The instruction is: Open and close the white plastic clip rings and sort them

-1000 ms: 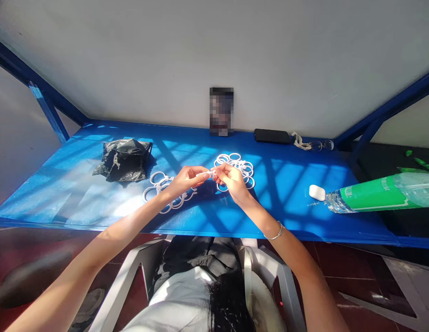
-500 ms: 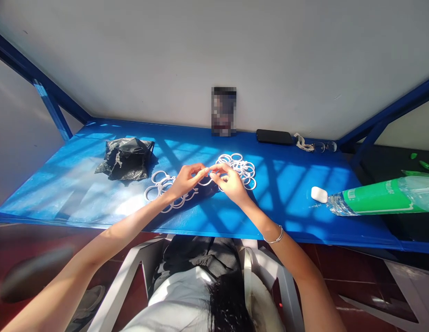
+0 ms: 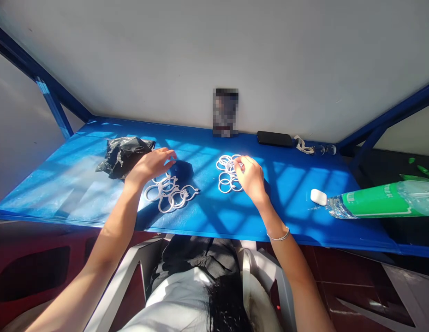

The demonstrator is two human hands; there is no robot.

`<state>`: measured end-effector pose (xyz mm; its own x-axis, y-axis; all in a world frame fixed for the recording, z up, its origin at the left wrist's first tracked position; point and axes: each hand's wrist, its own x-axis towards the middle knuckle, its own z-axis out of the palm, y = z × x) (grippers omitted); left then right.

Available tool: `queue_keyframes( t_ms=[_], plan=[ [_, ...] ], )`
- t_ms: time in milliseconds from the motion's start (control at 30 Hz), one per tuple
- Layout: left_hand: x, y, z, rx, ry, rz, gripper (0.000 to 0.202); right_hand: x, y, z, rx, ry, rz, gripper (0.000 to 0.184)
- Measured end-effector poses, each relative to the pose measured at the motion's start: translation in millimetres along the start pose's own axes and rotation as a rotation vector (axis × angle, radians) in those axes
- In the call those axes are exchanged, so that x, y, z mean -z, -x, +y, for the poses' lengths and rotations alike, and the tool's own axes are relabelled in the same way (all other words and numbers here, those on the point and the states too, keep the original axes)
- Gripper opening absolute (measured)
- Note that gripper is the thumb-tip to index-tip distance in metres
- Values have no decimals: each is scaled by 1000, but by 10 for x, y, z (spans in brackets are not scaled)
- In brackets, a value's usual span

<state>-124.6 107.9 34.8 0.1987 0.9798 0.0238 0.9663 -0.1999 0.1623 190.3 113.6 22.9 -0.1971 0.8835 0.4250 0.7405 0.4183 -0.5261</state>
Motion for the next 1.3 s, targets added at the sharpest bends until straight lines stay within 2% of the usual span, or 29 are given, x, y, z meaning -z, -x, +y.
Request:
queue_keyframes(
  t_ms=[100, 200, 333, 467, 533, 700, 900, 1000, 1100, 1300],
  plan=[
    [41, 47, -284, 63, -8, -107, 25, 48, -29, 73, 20, 133, -24, 21],
    [41, 68, -409, 92, -21, -211, 24, 41, -26, 119, 30, 186, -71, 18],
    [31, 28, -393, 99, -37, -273, 12, 16, -7, 147, 40, 220, -105, 16],
    [29, -27, -313, 83, -13, -294, 17, 13, -1, 148, 48, 223, -72, 18],
    [23, -39, -275, 46, 8, -260, 16, 12, -2, 143, 56, 209, -41, 20],
    [-16, -53, -166, -36, 39, -84, 12, 3, -4, 123, 104, 141, 19, 22],
    [-44, -116, 62, -280, 293, 87, 11, -3, 2, 5, 136, 45, 27, 22],
    [-22, -93, 215, -357, 464, 136, 17, -73, 33, -80, 142, -110, -38, 17],
    [23, -22, 370, -351, 655, 150, 22, -189, 97, -169, 147, -235, -146, 16],
    [13, 53, 597, -266, 1121, 122, 34, -321, 235, -330, 89, -406, -329, 39]
  ],
)
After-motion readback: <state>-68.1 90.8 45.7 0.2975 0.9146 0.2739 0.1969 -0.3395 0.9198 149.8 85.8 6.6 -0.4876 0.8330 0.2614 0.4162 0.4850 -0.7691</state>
